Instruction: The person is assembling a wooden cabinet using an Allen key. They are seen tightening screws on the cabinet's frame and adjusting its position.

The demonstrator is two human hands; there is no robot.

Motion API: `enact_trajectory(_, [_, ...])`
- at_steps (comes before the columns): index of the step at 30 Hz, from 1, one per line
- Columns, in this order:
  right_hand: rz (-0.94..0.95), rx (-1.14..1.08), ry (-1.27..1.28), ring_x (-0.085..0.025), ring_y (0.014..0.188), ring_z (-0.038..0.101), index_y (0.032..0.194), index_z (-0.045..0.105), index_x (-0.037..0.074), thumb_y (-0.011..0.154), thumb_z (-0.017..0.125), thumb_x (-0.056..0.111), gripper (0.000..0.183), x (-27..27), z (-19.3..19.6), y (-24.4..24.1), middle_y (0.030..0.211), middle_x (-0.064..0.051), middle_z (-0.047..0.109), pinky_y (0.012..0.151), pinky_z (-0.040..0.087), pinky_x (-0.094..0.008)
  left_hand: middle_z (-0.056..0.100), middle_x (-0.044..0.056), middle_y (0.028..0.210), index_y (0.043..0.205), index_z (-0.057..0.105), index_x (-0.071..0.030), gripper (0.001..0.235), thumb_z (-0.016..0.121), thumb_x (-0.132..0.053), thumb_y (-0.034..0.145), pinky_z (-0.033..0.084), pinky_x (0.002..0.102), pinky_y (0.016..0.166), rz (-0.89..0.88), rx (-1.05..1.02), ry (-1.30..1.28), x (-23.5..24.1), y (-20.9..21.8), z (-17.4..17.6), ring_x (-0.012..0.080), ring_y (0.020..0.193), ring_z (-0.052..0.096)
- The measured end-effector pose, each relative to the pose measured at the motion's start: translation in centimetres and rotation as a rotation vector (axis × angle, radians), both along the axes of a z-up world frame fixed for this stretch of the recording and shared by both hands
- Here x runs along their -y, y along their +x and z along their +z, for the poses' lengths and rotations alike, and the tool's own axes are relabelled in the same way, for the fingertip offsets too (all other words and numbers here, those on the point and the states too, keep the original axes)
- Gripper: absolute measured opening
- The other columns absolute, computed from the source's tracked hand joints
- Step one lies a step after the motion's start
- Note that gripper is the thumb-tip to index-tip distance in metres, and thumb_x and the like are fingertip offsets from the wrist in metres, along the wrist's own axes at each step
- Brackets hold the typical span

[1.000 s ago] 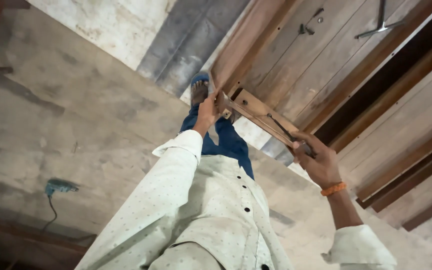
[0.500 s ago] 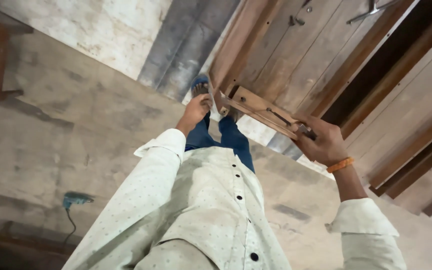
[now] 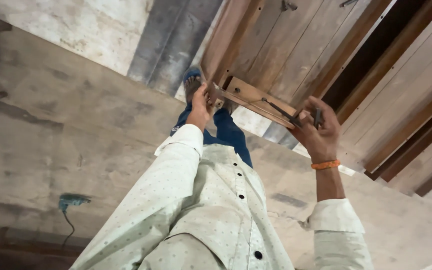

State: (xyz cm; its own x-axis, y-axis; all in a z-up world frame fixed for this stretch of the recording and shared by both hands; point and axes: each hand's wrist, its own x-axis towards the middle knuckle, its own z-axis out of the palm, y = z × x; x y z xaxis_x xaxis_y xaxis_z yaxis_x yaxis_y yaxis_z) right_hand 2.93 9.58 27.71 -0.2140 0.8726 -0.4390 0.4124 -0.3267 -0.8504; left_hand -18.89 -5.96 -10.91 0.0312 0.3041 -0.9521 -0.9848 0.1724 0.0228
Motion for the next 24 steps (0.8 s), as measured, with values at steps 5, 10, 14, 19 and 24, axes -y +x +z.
enact_trajectory(5, [-0.106,-0.021,0.148,-0.012,0.108,0.064,0.135,0.06,0.002,0.099,0.072,0.001,0.038,0.4,-1.0,0.3,0.121,-0.005,0.064,0.094,0.057,-0.028,0.06,0.006,0.133,0.145,0.056,-0.013,0.075,0.064,-0.062,0.088,0.047,0.037,0.088,-0.119,-0.035,-0.066,-0.7,-0.2,1.8,0.0233,0.111,0.058])
enact_trajectory(10, [-0.198,0.014,0.276,-0.014,0.106,0.064,0.127,0.062,0.003,0.098,0.074,0.002,0.032,1.7,-0.7,-0.4,0.121,-0.006,0.065,0.093,0.057,-0.029,0.056,0.009,0.147,0.155,0.043,-0.016,0.088,0.062,-0.067,0.085,0.045,0.039,0.099,-0.09,-0.025,0.003,-0.4,0.1,3.5,0.0243,0.123,0.056])
enact_trajectory(14, [0.001,0.502,0.746,-0.02,0.105,0.063,0.121,0.06,0.0,0.096,0.081,0.003,0.032,2.3,2.5,-2.4,0.122,-0.014,0.057,0.087,0.056,-0.029,0.045,0.014,0.156,0.16,0.035,-0.011,0.09,0.061,-0.065,0.092,0.038,0.042,0.115,-0.081,-0.044,0.048,-0.1,0.1,4.0,0.0268,0.138,0.048])
enact_trajectory(19, [0.505,0.648,1.01,-0.03,0.113,0.065,0.117,0.069,0.004,0.099,0.079,-0.003,0.021,1.1,4.4,0.6,0.119,-0.011,0.066,0.097,0.057,-0.04,0.054,0.015,0.151,0.154,0.043,-0.005,0.085,0.062,-0.06,0.092,0.044,0.043,0.113,-0.055,-0.065,0.072,-0.1,0.0,4.8,0.0283,0.136,0.053])
enact_trajectory(24, [1.158,0.768,1.156,-0.035,0.127,0.061,0.121,0.072,0.005,0.085,0.07,0.004,0.036,-3.2,10.0,-0.6,0.129,-0.018,0.069,0.11,0.049,-0.051,0.064,0.004,0.139,0.148,0.054,-0.01,0.072,0.058,-0.058,0.094,0.049,0.037,0.104,-0.153,-0.197,0.081,0.0,-0.8,6.1,0.0212,0.123,0.062])
